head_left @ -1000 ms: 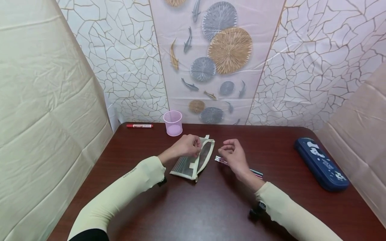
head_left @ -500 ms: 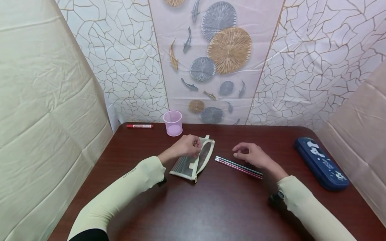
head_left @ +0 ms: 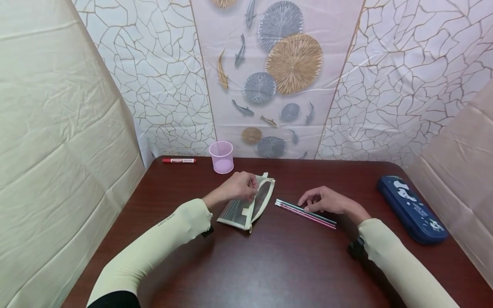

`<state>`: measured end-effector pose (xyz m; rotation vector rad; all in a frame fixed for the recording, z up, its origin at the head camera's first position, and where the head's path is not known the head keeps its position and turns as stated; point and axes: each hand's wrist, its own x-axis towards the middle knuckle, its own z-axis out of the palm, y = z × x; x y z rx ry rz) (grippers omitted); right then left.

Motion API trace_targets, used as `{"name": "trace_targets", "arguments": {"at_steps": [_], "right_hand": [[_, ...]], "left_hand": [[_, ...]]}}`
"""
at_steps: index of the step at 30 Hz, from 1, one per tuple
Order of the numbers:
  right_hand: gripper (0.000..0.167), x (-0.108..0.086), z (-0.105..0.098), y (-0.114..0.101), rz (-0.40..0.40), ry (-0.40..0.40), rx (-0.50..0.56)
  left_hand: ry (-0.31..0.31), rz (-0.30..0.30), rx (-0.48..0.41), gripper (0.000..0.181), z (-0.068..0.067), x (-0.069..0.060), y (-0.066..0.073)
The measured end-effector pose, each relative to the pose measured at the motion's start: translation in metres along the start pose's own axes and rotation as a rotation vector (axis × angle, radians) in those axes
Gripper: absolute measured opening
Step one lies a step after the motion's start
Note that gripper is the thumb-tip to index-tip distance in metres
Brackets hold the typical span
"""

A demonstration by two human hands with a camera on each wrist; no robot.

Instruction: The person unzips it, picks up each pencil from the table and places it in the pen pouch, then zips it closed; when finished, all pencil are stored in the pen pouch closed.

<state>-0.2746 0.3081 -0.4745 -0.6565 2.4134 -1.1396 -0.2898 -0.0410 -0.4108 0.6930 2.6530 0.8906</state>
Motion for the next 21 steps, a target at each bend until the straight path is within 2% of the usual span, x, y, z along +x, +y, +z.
{"name": "trace_targets", "arguments": {"at_steps": [11, 21], "right_hand": [[0.021, 0.001, -0.001, -0.003, -0.024, -0.017, -0.047], [0.029, 0.002, 0.000, -0.016, 0.011, 0.023, -0.251]], "left_hand": [[0.000, 0.002, 0.009, 0.006, -0.002, 0.001, 0.002], [-0.018, 0.013, 0.017, 0.005, 0.001, 0.001, -0.001]]}}
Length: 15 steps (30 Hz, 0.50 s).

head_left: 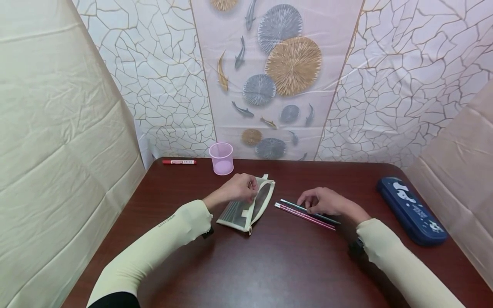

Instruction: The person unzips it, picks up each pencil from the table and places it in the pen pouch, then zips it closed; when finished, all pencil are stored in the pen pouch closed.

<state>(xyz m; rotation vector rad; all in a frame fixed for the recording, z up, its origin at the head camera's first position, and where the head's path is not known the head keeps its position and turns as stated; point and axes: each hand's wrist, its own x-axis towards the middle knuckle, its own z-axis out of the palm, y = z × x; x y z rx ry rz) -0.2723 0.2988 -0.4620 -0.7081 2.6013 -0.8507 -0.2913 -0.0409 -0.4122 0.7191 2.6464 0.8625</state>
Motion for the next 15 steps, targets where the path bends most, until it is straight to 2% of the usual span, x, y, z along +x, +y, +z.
{"name": "trace_targets", "arguments": {"at_steps": [4, 9, 12, 15], "right_hand": [[0.030, 0.003, 0.001, -0.006, 0.020, 0.029, -0.112], [0.034, 0.009, 0.003, -0.010, 0.073, 0.024, -0.213], [0.035, 0.011, 0.004, -0.008, 0.112, 0.023, -0.222], [0.035, 0.011, 0.005, -0.005, 0.117, 0.029, -0.198]], "left_hand": [[-0.004, 0.002, -0.010, 0.005, 0.000, -0.001, 0.001], [0.000, -0.018, -0.022, 0.005, 0.001, -0.004, 0.002], [0.010, -0.022, -0.015, 0.006, 0.000, -0.005, 0.003], [0.012, -0.026, -0.015, 0.007, 0.000, -0.004, 0.003]]}}
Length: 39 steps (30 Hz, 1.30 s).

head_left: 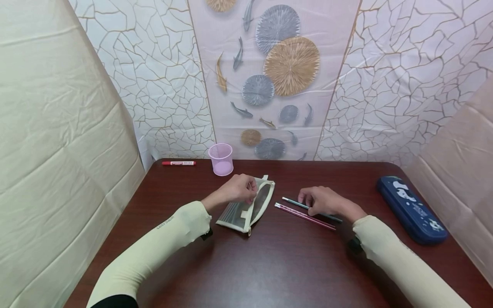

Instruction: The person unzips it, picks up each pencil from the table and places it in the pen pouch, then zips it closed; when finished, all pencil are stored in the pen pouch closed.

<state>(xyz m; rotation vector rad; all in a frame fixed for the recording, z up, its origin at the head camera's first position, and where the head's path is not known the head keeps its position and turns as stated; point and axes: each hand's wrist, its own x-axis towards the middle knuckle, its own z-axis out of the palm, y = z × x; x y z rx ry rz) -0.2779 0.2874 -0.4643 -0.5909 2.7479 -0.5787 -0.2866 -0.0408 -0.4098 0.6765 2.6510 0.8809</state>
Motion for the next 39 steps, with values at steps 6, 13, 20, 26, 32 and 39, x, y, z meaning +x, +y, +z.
{"name": "trace_targets", "arguments": {"at_steps": [6, 13, 20, 26, 32, 39], "right_hand": [[0.035, -0.004, -0.002, 0.005, -0.055, -0.016, 0.062], [0.039, -0.010, -0.011, -0.004, -0.144, -0.014, 0.087], [0.037, -0.016, -0.020, -0.021, -0.210, 0.000, 0.299], [0.027, -0.021, -0.017, -0.035, -0.296, 0.008, 0.559], [0.033, -0.019, 0.000, -0.053, -0.273, 0.067, 0.822], [0.047, -0.008, 0.026, -0.079, -0.081, 0.242, 1.111]], "left_hand": [[-0.015, -0.004, -0.010, 0.006, -0.002, 0.001, 0.001], [-0.005, 0.012, 0.027, 0.006, -0.004, 0.002, -0.001], [-0.004, 0.017, 0.025, 0.005, -0.003, 0.003, -0.003], [-0.009, 0.018, 0.015, 0.005, -0.002, 0.004, -0.004], [-0.015, 0.016, 0.017, 0.005, -0.001, 0.004, -0.003], [-0.008, 0.020, 0.036, 0.005, 0.000, 0.003, -0.002]]}}
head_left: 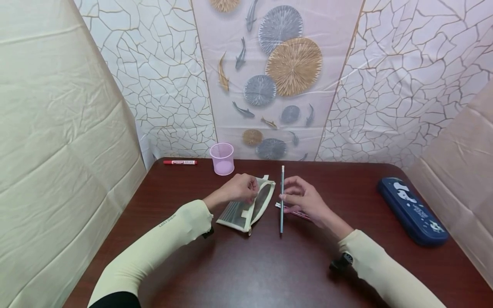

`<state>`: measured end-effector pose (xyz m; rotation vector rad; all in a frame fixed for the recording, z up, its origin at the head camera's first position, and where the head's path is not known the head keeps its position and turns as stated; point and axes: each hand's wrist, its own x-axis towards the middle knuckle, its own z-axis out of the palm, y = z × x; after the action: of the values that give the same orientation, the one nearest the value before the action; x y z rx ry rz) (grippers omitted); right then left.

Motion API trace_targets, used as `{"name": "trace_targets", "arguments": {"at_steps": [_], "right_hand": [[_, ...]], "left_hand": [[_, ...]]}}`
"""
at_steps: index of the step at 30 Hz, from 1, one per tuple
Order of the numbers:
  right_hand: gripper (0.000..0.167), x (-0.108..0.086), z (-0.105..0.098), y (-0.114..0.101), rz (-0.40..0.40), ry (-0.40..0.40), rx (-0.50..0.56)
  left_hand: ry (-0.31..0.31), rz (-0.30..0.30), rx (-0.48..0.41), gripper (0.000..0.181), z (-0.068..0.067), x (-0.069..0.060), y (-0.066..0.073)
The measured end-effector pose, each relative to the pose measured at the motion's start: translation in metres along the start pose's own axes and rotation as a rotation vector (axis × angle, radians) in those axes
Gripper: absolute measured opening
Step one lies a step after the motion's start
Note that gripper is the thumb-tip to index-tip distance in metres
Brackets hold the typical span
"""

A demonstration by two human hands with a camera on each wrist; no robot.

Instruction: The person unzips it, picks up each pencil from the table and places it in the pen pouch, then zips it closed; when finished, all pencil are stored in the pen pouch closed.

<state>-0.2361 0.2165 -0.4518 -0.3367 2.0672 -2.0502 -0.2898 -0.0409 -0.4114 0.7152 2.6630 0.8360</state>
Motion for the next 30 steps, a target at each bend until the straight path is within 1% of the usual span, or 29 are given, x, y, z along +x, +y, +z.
{"name": "trace_targets", "arguments": {"at_steps": [3, 6, 9, 11, 15, 21, 24, 27, 30], "right_hand": [[0.047, 0.002, 0.014, 0.005, 0.075, 0.096, 0.121], [0.041, 0.006, 0.027, 0.009, 0.114, 0.192, 0.235], [0.037, 0.009, 0.039, 0.013, 0.126, 0.269, 0.298], [0.035, 0.011, 0.046, 0.015, 0.133, 0.299, 0.313], [0.034, 0.015, 0.055, 0.018, 0.165, 0.306, 0.301], [0.035, 0.019, 0.065, 0.021, 0.245, 0.265, 0.291], [0.036, 0.020, 0.070, 0.022, 0.279, 0.251, 0.284], [0.036, 0.021, 0.073, 0.023, 0.303, 0.243, 0.270], [0.036, 0.022, 0.075, 0.024, 0.309, 0.246, 0.234]], "left_hand": [[-0.002, 0.003, -0.004, 0.006, 0.001, 0.000, 0.000], [-0.005, 0.000, -0.009, 0.006, 0.002, 0.000, 0.001], [-0.010, -0.006, -0.007, 0.006, 0.002, 0.001, 0.001], [-0.014, -0.010, -0.005, 0.006, 0.002, 0.001, 0.002], [-0.015, -0.017, -0.003, 0.006, 0.002, 0.001, 0.004], [-0.017, -0.033, -0.010, 0.006, 0.002, 0.000, 0.006], [-0.019, -0.031, -0.018, 0.006, 0.002, 0.001, 0.006], [-0.021, -0.024, -0.028, 0.006, 0.003, 0.003, 0.005], [-0.024, -0.019, -0.038, 0.005, 0.003, 0.003, 0.005]]}}
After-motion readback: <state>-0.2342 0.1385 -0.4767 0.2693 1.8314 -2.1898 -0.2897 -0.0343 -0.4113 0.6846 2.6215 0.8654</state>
